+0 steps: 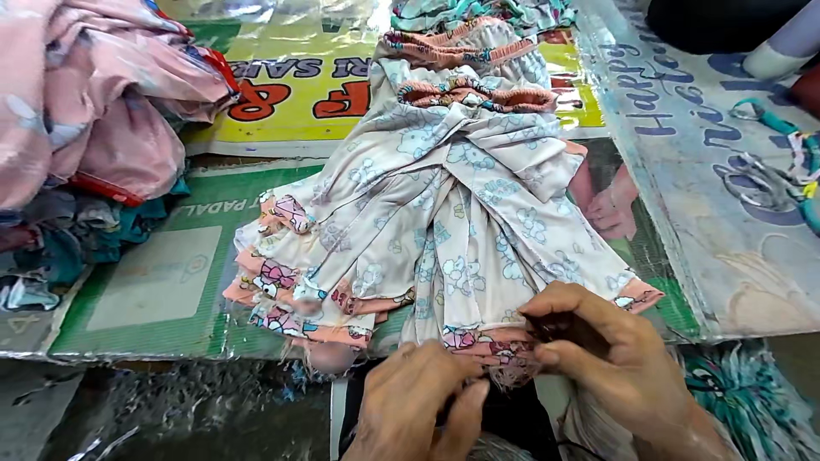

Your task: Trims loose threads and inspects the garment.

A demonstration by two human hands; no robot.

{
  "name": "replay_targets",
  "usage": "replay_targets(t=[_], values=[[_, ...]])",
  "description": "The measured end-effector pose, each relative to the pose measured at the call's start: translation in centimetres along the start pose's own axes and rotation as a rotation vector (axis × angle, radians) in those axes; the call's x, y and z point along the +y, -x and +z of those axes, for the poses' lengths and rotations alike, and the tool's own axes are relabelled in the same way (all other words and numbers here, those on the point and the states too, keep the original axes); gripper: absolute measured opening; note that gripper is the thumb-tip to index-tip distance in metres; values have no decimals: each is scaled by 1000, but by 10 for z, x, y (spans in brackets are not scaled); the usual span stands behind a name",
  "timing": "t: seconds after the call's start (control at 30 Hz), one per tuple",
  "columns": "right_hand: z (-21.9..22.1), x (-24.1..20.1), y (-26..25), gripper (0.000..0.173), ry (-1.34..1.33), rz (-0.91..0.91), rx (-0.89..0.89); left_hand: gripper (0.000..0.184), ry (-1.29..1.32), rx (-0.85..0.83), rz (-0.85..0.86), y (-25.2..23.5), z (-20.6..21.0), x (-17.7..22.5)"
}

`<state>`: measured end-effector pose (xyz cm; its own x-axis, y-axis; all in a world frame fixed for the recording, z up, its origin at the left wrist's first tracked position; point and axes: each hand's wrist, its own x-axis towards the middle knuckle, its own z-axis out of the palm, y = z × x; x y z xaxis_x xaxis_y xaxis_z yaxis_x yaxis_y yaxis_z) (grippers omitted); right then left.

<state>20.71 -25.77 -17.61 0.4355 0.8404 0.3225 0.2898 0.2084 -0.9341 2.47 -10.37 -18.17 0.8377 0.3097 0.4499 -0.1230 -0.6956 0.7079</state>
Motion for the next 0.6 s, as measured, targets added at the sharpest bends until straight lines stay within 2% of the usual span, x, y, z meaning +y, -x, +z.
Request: replay_targets(t=[0.07, 0.17, 0.5, 0.6], values=[[4, 3, -1, 28, -1, 18, 8, 28, -213, 65, -7, -12, 12, -6], [8, 8, 0, 31, 58, 28, -1, 35, -393, 7, -35, -21, 27, -15], [2, 13, 1, 30, -6, 52, -44, 18, 31, -145, -148, -8, 9, -24], [2, 13, 1, 30, -18, 51, -45, 22, 7, -114, -176, -9, 12, -22]])
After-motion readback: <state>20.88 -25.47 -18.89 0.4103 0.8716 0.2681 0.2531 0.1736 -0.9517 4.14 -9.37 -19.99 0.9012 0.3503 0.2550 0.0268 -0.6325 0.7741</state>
